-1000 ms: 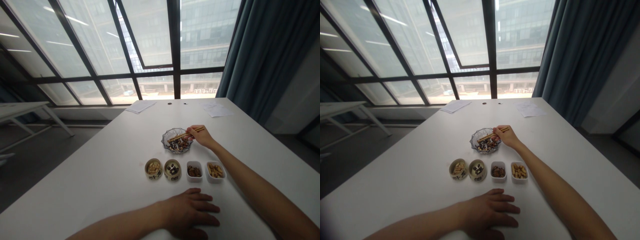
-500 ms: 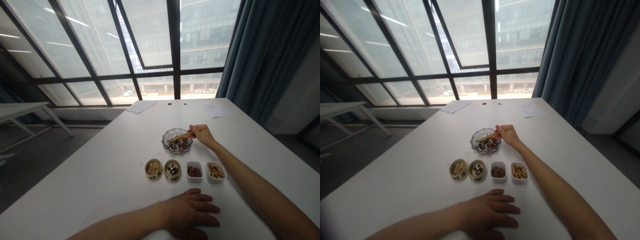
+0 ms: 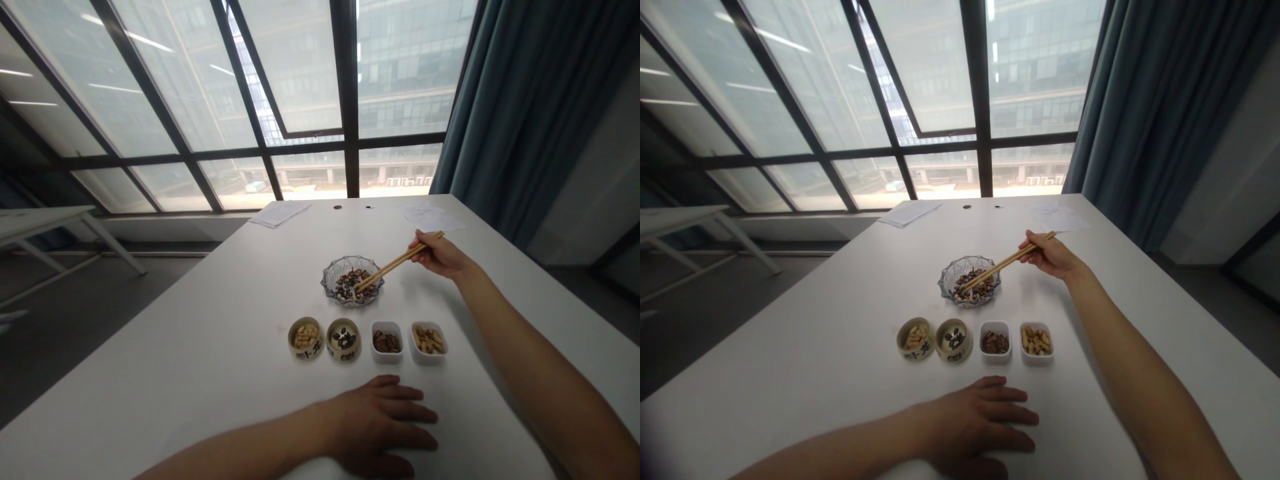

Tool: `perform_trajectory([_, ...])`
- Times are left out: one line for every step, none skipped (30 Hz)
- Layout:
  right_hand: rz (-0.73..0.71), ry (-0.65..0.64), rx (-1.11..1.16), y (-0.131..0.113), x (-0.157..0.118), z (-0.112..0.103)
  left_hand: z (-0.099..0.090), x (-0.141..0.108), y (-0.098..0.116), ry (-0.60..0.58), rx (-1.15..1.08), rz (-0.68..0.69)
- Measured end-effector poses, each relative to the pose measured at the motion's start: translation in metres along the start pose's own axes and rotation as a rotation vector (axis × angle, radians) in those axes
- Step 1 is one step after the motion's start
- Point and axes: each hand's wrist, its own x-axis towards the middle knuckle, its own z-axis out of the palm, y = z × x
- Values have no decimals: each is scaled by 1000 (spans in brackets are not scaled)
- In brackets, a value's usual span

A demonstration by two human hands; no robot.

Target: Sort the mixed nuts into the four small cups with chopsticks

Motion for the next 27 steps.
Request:
perform_trajectory([8,-20,-20,0,-2,-6,-1,0,0,-3,-2,-1])
perform_trajectory([19,-42,-43,0,-3,-11,-1,0,1,-8,-4,-3])
perform_trajectory([35,-68,-67,0,-5,-15,-2,1,1,-12,-5,-6])
perform_trajectory([54,-101,-89,0,-6,-19,-3,1,2,-16,-6,-10])
perform_trajectory([73,-138,-108,0,-7,-22,-3,1,2,-18,-6,-12])
perform_trajectory([92,-176,-123,0,-8,-24,-4,1,2,-19,-5,-12])
perform_trajectory([107,-211,-133,1,-9,-25,-3,1,2,-17,-1,-10])
perform_trajectory([119,-241,-141,1,-9,-25,-3,1,2,-13,3,-7])
perform_trajectory([131,-263,-148,2,-10,-25,-3,1,2,-10,7,-2])
perform_trajectory([141,-275,-155,2,-10,-25,-3,1,2,-8,12,2])
perform_trajectory([151,-280,-161,3,-10,-24,-2,1,1,-5,16,3])
perform_trajectory([161,-280,-167,4,-10,-24,-2,1,1,-4,19,3])
perform_trajectory([169,-276,-172,5,-10,-24,-2,1,1,-5,22,2])
perform_trajectory([175,-270,-176,6,-9,-24,-2,1,1,-7,23,-1])
perform_trajectory([178,-262,-178,7,-9,-24,-2,1,2,-9,22,-5])
perform_trajectory([180,-257,-180,8,-9,-25,-2,1,2,-11,18,-7])
perform_trajectory([180,-257,-180,8,-9,-25,-2,0,2,-13,14,-7])
perform_trajectory([175,-259,-176,9,-9,-26,-2,0,1,-15,11,-6])
perform_trajectory([165,-263,-166,9,-8,-26,-2,0,1,-14,8,-5])
perform_trajectory([150,-265,-151,9,-8,-26,-2,0,1,-13,6,-3])
perform_trajectory([131,-263,-133,9,-8,-26,-2,0,1,-11,6,1])
perform_trajectory([111,-254,-115,9,-7,-26,-2,0,1,-10,8,2])
perform_trajectory([91,-238,-101,8,-7,-25,-2,0,1,-9,10,2])
perform_trajectory([73,-217,-91,8,-7,-24,-2,0,1,-9,13,0])
perform_trajectory([55,-191,-82,8,-6,-22,-2,0,1,-8,16,-2])
perform_trajectory([35,-162,-71,7,-5,-20,-2,0,1,-8,19,-4])
perform_trajectory([11,-132,-57,7,-4,-17,-3,0,1,-7,22,-5])
